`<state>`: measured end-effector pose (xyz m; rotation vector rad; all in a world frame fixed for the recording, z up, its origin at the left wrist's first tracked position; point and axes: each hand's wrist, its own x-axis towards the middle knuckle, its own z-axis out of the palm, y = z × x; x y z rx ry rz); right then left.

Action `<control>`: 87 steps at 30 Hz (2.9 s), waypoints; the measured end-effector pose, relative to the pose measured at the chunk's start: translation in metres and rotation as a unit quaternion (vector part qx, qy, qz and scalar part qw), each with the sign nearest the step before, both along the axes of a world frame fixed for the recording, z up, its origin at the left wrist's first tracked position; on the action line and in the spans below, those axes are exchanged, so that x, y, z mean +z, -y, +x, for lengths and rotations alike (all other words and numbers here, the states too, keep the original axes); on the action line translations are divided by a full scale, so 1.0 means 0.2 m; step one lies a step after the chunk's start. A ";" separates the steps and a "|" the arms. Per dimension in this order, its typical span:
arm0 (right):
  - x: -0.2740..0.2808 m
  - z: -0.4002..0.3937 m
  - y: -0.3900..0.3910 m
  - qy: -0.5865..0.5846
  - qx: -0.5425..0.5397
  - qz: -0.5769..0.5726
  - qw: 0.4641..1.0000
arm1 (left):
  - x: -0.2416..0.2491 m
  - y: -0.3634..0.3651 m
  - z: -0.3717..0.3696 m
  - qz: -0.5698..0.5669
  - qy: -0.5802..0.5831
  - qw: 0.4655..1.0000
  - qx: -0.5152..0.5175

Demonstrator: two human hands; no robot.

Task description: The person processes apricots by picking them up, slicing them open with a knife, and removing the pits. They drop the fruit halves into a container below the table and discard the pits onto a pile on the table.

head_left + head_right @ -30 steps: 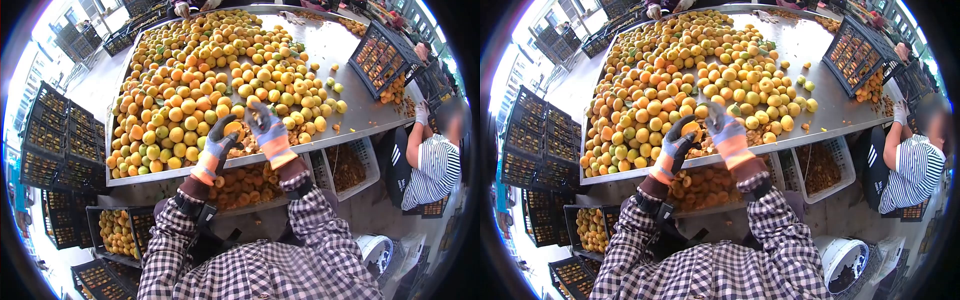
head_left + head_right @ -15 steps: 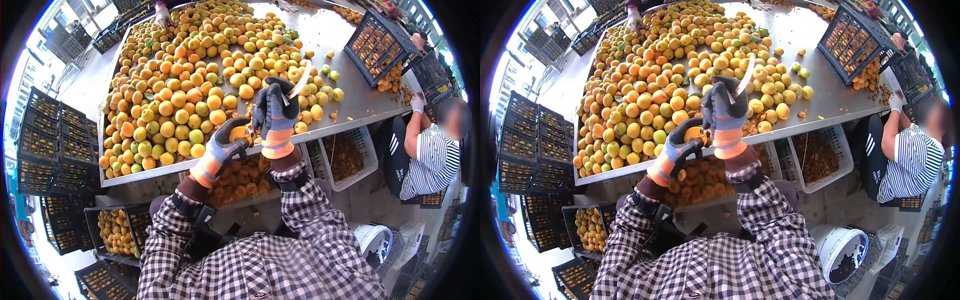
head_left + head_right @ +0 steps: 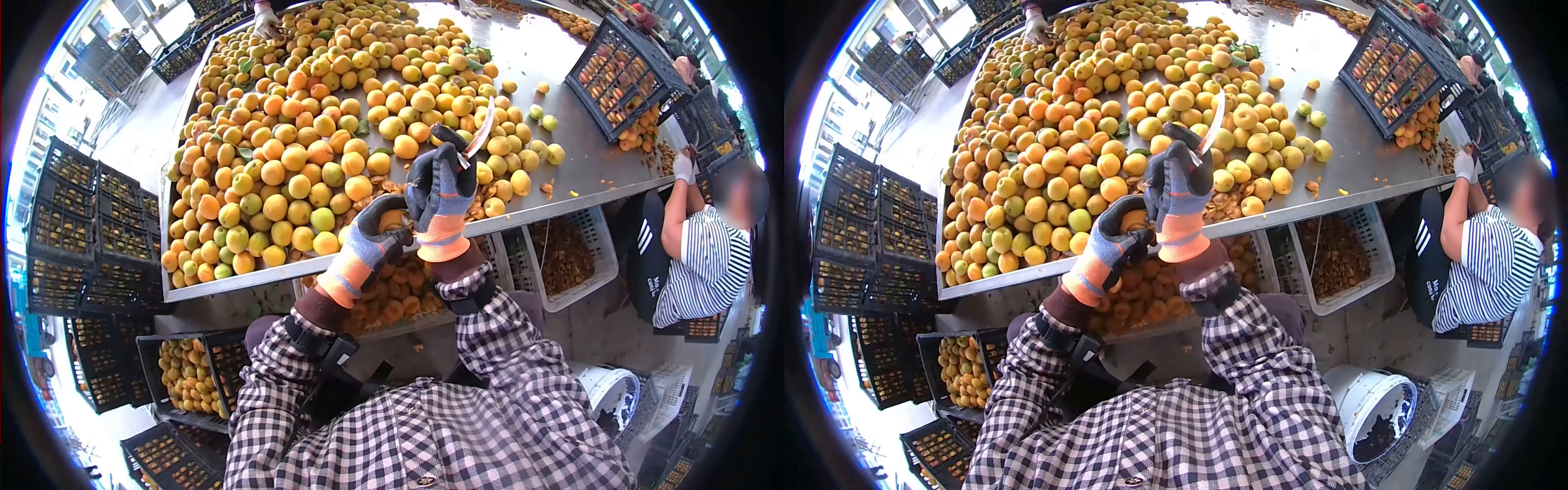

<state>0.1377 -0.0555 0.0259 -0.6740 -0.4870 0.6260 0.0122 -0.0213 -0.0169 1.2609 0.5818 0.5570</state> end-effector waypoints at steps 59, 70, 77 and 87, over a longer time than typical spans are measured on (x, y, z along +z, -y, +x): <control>-0.04 0.26 0.15 -0.151 -0.052 -0.123 0.979 | 0.01 -0.11 -0.01 0.314 -0.151 0.936 0.038; -0.05 0.28 0.18 -0.152 -0.012 -0.145 0.978 | -0.12 -0.37 0.09 0.530 -0.472 0.691 0.137; -0.07 0.24 0.19 -0.167 0.006 -0.131 0.977 | -0.13 -0.39 0.01 0.503 -0.191 0.821 0.191; -0.19 0.06 0.22 0.191 0.196 -0.204 0.940 | 0.16 -0.25 -0.11 -0.139 0.184 0.973 -0.028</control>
